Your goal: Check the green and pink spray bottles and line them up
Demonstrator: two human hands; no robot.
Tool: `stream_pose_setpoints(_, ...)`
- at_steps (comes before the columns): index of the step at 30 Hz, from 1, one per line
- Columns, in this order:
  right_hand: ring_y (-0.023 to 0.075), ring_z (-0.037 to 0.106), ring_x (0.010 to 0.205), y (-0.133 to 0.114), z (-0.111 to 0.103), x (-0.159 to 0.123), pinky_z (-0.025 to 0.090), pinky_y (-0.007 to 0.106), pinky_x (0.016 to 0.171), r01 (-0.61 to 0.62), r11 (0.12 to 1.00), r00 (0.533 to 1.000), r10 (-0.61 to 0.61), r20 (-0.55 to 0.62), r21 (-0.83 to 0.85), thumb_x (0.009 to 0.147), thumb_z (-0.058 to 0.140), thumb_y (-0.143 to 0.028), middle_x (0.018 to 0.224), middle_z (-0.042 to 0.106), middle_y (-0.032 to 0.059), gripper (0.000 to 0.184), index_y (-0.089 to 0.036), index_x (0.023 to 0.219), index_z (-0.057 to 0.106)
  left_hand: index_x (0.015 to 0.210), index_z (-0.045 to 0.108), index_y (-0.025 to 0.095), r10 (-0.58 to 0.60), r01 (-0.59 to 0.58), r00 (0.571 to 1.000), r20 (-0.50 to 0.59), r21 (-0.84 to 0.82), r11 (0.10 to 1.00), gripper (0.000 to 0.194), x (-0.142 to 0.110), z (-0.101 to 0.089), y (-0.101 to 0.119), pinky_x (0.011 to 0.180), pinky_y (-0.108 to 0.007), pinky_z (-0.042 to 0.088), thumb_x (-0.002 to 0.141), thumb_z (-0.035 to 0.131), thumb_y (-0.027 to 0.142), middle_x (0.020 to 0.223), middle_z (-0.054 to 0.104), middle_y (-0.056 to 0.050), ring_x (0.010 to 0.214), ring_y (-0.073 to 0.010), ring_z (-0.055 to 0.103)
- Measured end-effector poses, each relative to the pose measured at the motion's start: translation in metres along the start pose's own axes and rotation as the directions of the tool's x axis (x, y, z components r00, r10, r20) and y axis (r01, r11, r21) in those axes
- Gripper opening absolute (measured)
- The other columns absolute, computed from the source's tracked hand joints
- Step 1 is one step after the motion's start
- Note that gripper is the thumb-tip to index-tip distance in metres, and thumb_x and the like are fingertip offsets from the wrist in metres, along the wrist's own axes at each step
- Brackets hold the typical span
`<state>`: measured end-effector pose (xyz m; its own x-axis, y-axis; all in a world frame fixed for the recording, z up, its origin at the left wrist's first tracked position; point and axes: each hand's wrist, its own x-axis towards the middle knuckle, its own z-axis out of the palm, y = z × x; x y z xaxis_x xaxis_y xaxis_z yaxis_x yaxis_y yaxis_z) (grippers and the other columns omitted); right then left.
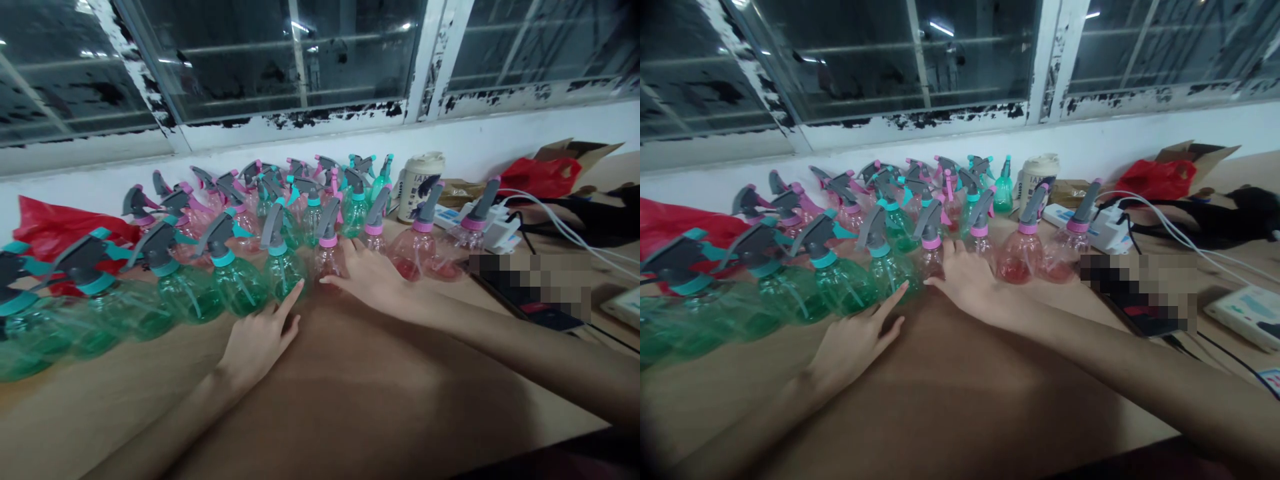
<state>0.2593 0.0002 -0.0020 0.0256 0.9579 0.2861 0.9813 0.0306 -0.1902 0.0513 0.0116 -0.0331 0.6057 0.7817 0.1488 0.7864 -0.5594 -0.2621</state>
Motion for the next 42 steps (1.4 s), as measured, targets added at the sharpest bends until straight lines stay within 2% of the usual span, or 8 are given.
stream_pose_setpoints(4,0.029,0.063,0.089,0.012,0.0,-0.024,0.05,0.038,0.066,0.038,0.995,0.992,-0.026,-0.125,0.091,0.084,0.053,-0.045,0.115,0.058,0.0171,0.061,-0.012,0.132,0.037,0.141,0.027,0.025,0.123,-0.116,0.991,0.049,-0.125,0.985,0.05,-0.007,-0.001,-0.002,0.056,-0.036,0.053,0.092,0.04,0.027,0.099,0.067,-0.005,0.073,-0.0255,0.068)
stream_pose_setpoints(7,0.0247,0.064,0.083,0.032,-0.008,-0.043,0.049,0.036,0.068,0.062,0.986,0.986,-0.037,-0.161,0.152,0.086,0.049,-0.04,0.103,0.064,0.0095,0.032,-0.019,0.109,0.057,0.134,0.038,0.024,0.248,-0.224,0.967,0.06,-0.269,0.937,0.041,-0.014,-0.006,0.001,0.073,-0.04,0.054,0.093,0.039,0.028,0.113,0.064,-0.006,0.091,-0.0245,0.066)
stream_pose_setpoints(11,0.0228,0.064,0.08,0.063,-0.02,-0.048,0.047,0.035,0.068,0.023,0.971,0.969,0.037,-0.245,0.237,0.085,0.05,-0.036,0.094,0.066,0.008,0.023,-0.019,0.096,0.062,0.124,0.049,0.025,0.303,-0.257,0.95,0.073,-0.366,0.895,0.033,-0.016,-0.02,0.017,0.08,-0.043,0.052,0.093,0.038,0.028,0.116,0.063,-0.005,0.094,-0.0245,0.065)
stream_pose_setpoints(15,0.0248,0.064,0.076,0.078,-0.021,-0.034,0.048,0.037,0.068,-0.042,0.948,0.964,0.122,-0.236,0.315,0.081,0.055,-0.039,0.087,0.069,0.0098,0.041,-0.014,0.113,0.055,0.124,0.05,0.024,0.293,-0.246,0.955,0.04,-0.438,0.864,0.034,0.002,-0.029,0.032,0.073,-0.035,0.052,0.091,0.042,0.027,0.098,0.068,-0.005,0.08,-0.0193,0.065)
stream_pose_setpoints(19,0.0323,0.062,0.093,0.074,-0.014,-0.02,0.046,0.043,0.076,-0.095,0.968,0.96,0.151,-0.237,0.234,0.079,0.055,-0.044,0.105,0.064,0.0196,0.063,-0.006,0.127,0.042,0.13,0.044,0.024,0.229,-0.197,0.973,0.011,-0.474,0.858,0.04,0.025,-0.03,0.038,0.06,-0.026,0.048,0.091,0.041,0.029,0.074,0.066,0.0,0.061,-0.0142,0.061)
stream_pose_setpoints(24,0.0333,0.061,0.095,0.069,-0.006,-0.007,0.046,0.042,0.071,-0.12,0.966,0.975,0.159,-0.158,0.228,0.081,0.052,-0.047,0.109,0.061,0.0217,0.07,-0.006,0.133,0.033,0.133,0.041,0.025,0.193,-0.16,0.981,0.019,-0.481,0.862,0.043,0.036,-0.033,0.037,0.057,-0.022,0.045,0.091,0.041,0.029,0.07,0.064,0.002,0.059,-0.0123,0.059)
stream_pose_setpoints(32,0.0319,0.062,0.087,0.074,-0.001,-0.001,0.045,0.039,0.068,-0.114,0.979,0.986,0.132,-0.099,0.168,0.081,0.052,-0.052,0.095,0.065,0.0197,0.057,-0.006,0.115,0.05,0.14,0.029,0.026,0.17,-0.139,0.985,0.025,-0.468,0.873,0.052,0.038,-0.026,0.035,0.056,-0.023,0.043,0.09,0.041,0.028,0.068,0.061,0.003,0.059,-0.0127,0.057)
stream_pose_setpoints(42,0.0302,0.062,0.084,0.075,-0.012,-0.007,0.044,0.038,0.065,-0.065,0.991,0.997,0.069,-0.038,0.114,0.084,0.051,-0.044,0.091,0.065,0.0169,0.047,-0.007,0.113,0.05,0.141,0.026,0.029,0.157,-0.112,0.986,0.063,-0.453,0.884,0.053,0.038,-0.028,0.037,0.055,-0.024,0.041,0.09,0.041,0.028,0.065,0.059,0.004,0.055,-0.0132,0.055)
